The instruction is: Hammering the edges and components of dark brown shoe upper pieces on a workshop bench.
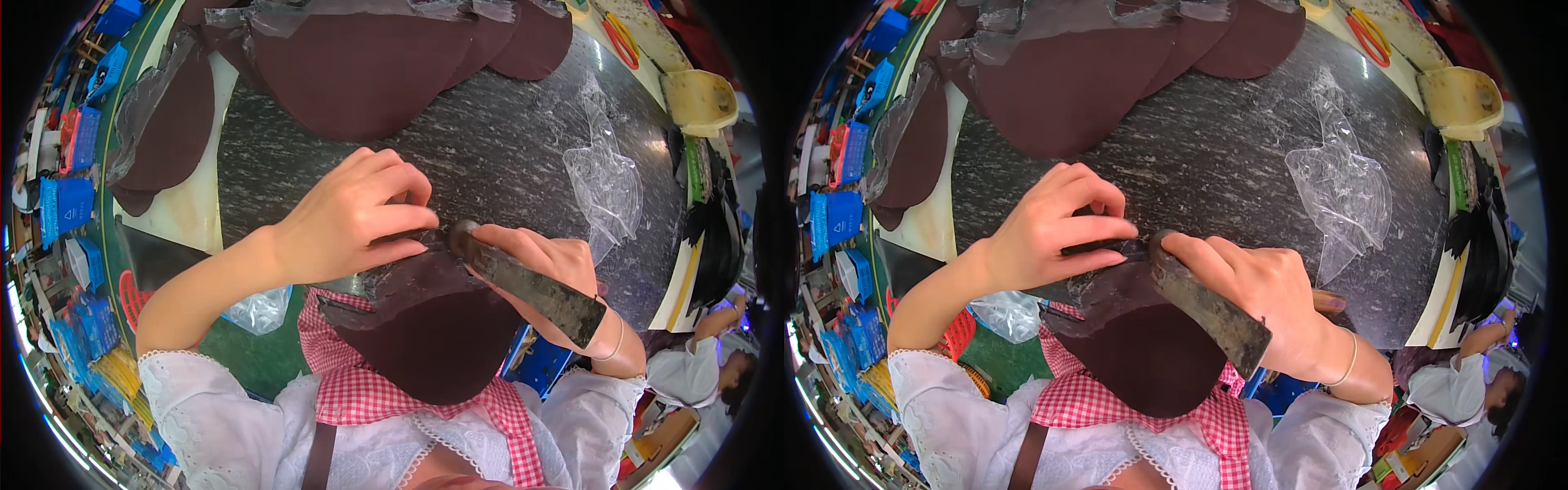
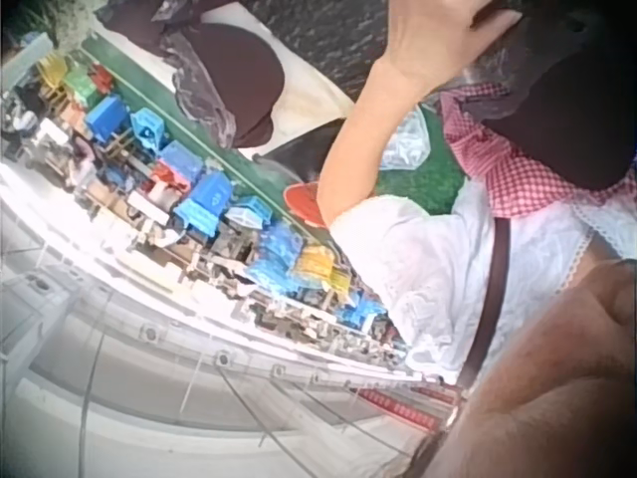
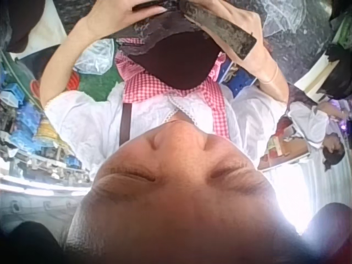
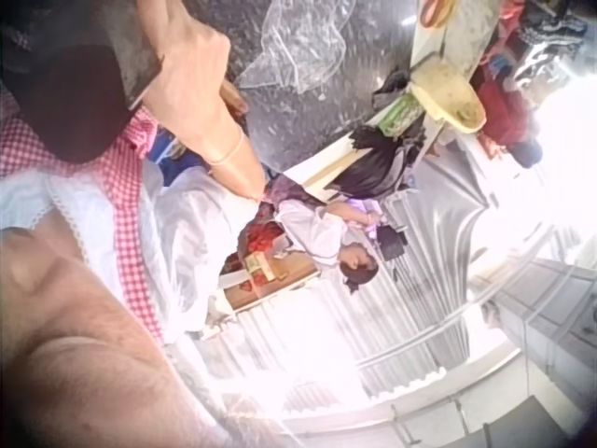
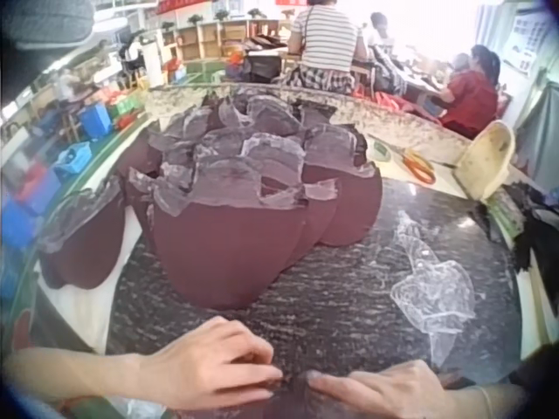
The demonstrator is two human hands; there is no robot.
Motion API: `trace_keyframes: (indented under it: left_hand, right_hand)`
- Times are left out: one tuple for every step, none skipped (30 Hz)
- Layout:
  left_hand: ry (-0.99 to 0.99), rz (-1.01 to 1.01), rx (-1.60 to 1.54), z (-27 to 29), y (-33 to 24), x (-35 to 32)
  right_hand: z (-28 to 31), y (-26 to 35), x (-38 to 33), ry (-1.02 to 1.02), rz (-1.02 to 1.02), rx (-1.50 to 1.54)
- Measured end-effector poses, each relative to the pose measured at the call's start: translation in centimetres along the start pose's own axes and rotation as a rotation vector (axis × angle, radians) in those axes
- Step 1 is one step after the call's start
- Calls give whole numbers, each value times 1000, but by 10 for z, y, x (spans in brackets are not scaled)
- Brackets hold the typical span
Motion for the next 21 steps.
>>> trace_keyframes:
  left_hand:
    - [-1,0,0,-3,1,-2]
    - [-22,-34,-11,-5,-3,-6]
    - [-44,-68,-24,-5,-8,-8]
    - [-45,-67,-21,-5,-9,-9]
    - [-44,-152,124,-7,-17,-11]
    - [-43,-236,269,-10,-26,-14]
    - [-43,-232,270,-10,-29,-15]
    - [-19,-258,344,-11,-34,-14]
    - [5,-285,418,-14,-39,-14]
    - [5,-284,421,-14,-40,-14]
    - [25,-296,445,-17,-44,-15]
    - [44,-308,468,-20,-48,-16]
    - [43,-303,470,-23,-50,-16]
    - [39,-313,512,-26,-52,-16]
    - [35,-323,554,-28,-53,-17]
    - [36,-319,557,-28,-53,-18]
    - [25,-260,488,-25,-49,-16]
    - [14,-201,419,-22,-45,-15]
    - [12,-202,416,-21,-44,-15]
    - [-69,-58,237,-7,-30,-15]
    - [-150,84,57,4,-15,-18]
  right_hand:
    - [1,-1,1,0,0,-1]
    - [3,0,2,-4,17,9]
    - [5,2,3,-8,34,19]
    - [6,2,4,-7,37,19]
    - [8,3,5,-23,47,-2]
    - [10,3,7,-40,58,-22]
    - [11,4,9,-37,60,-19]
    - [11,5,13,-19,70,-50]
    - [10,7,15,-1,81,-81]
    - [9,7,16,-1,83,-81]
    - [10,9,16,-34,112,-90]
    - [11,12,15,-67,142,-99]
    - [12,13,16,-64,145,-97]
    - [12,14,20,-32,147,-84]
    - [11,15,23,0,149,-71]
    - [13,14,25,-7,167,-98]
    - [12,15,24,-5,166,-99]
    - [9,15,24,23,160,-80]
    - [5,16,22,50,153,-63]
    - [6,16,21,39,154,-51]
    - [6,15,20,38,157,-52]
Point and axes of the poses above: each hand's wrist, its own x-axis towards the middle knuckle, its own z-axis out of the back of the hand, y = z × x, the point moved 9 cm from there along x, towards the middle knuckle, and after that the axes turned 1 degree about -x, right-handed, at the moved point
